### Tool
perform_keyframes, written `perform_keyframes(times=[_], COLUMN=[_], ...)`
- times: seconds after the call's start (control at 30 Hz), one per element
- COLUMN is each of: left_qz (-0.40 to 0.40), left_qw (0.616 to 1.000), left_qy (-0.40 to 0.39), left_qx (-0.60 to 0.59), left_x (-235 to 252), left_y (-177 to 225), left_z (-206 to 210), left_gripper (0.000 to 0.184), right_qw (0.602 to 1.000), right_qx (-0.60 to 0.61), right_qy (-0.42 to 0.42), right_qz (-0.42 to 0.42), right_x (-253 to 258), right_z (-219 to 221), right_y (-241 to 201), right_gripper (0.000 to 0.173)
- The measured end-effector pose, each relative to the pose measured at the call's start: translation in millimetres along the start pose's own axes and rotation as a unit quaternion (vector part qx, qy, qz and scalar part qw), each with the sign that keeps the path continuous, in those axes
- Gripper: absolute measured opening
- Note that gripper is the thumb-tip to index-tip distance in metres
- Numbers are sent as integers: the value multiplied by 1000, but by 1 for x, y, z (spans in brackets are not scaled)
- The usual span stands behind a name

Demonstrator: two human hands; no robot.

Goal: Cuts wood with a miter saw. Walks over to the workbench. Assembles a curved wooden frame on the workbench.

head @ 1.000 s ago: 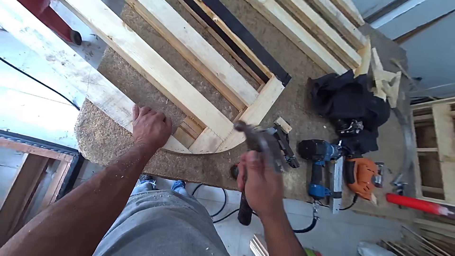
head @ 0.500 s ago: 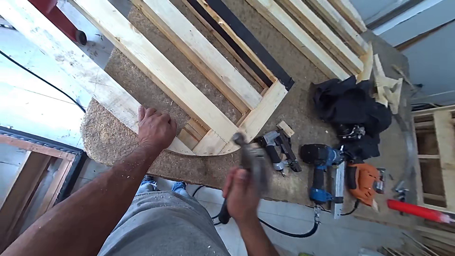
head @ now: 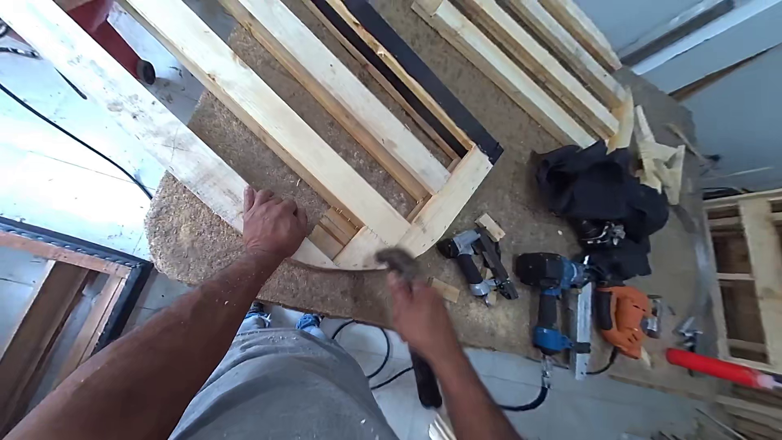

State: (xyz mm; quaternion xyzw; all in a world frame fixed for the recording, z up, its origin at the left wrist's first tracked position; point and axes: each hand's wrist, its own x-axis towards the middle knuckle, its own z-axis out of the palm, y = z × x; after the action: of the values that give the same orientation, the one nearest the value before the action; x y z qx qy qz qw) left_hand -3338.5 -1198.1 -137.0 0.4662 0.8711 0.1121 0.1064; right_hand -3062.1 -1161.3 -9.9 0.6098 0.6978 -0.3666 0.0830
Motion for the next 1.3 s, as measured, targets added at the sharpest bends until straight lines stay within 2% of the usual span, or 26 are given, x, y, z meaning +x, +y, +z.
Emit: perform_keyframes(times=[0.07,0.1,0.17,0.2,0.27,0.33,0.4,0.47,0.53,0.6,0.63,0.67,0.7,0.73,0.77,0.8,0.83,0.93,0.97,1.03,1.07,1.13,1.2,1.23,1.27,1.3], left_qz=[3,2,-1,-1,1,2,-2,-3,-4,-4,-4,-3,-4,-6,-7,-5,-5,-2,-2,0,1,0,-1,-2,-1,0], left_qw=[1000,1000,1000,1000,1000,1000,1000,1000,1000,1000,1000,1000,1000,1000,1000,1000,1000,1000,1000,1000,1000,1000,1000,1000,1000,1000], left_qy=[-10,-7,-2,0,5,-1,-6,-15,-14,-11,-10,-9,-7,-7,-11,-9,-10,-14,-12,-5,1,7,8,6,2,0], left_qx=[1,-1,-1,-3,-9,-10,-1,0,0,-2,-3,-4,-7,-8,-7,-5,-5,-7,-7,-9,-12,-18,-19,-17,-15,-14], left_x=[-3,-1,-2,-2,-2,-3,-2,-2,-2,-4,-4,-4,-3,-3,-4,-2,-2,-2,-3,-4,-4,-4,-2,-3,-4,-3], left_y=[1,2,1,1,0,0,0,2,3,1,1,1,1,1,1,1,1,2,2,1,0,0,-1,-2,-2,-1], left_z=[-1,-1,0,1,1,0,-2,-3,-4,-2,-2,-1,-1,-1,-1,-1,-1,-2,-1,0,0,1,2,2,2,2], left_gripper=[49,48,48,48,47,48,47,47,47,47,48,48,48,48,47,48,48,48,48,48,48,48,48,48,48,48], right_qw=[983,958,906,905,965,997,992,957,898,845,841,873,932,977,992,994,991,928,904,878,877,916,960,971,977,977], right_qx=[72,134,241,256,171,69,88,193,294,370,398,370,282,183,118,106,129,301,342,392,408,370,280,235,210,206], right_qy=[119,168,208,199,109,15,64,144,185,203,192,166,111,26,-34,-37,3,118,123,108,89,72,19,1,10,45], right_qz=[-119,-189,-280,-276,-163,-28,-60,-164,-270,-328,-313,-271,-199,-107,-32,-13,-38,-184,-224,-253,-236,-138,4,41,30,-29], right_x=[-28,-39,-45,-38,-13,2,-17,-46,-68,-65,-53,-37,-20,-8,-1,-3,-14,-51,-61,-64,-58,-46,-41,-42,-46,-51], right_z=[-30,-38,-20,6,48,38,1,-48,-76,-52,-20,15,39,44,36,20,1,-61,-69,-50,-26,24,37,35,29,20], right_y=[-20,-29,-28,-13,25,24,2,-29,-49,-43,-28,-5,16,24,16,1,-12,-47,-49,-31,-14,18,27,25,21,14], right_gripper=[55,55,56,58,56,49,47,47,50,52,54,55,58,61,60,57,52,37,38,43,42,32,31,33,34,37])
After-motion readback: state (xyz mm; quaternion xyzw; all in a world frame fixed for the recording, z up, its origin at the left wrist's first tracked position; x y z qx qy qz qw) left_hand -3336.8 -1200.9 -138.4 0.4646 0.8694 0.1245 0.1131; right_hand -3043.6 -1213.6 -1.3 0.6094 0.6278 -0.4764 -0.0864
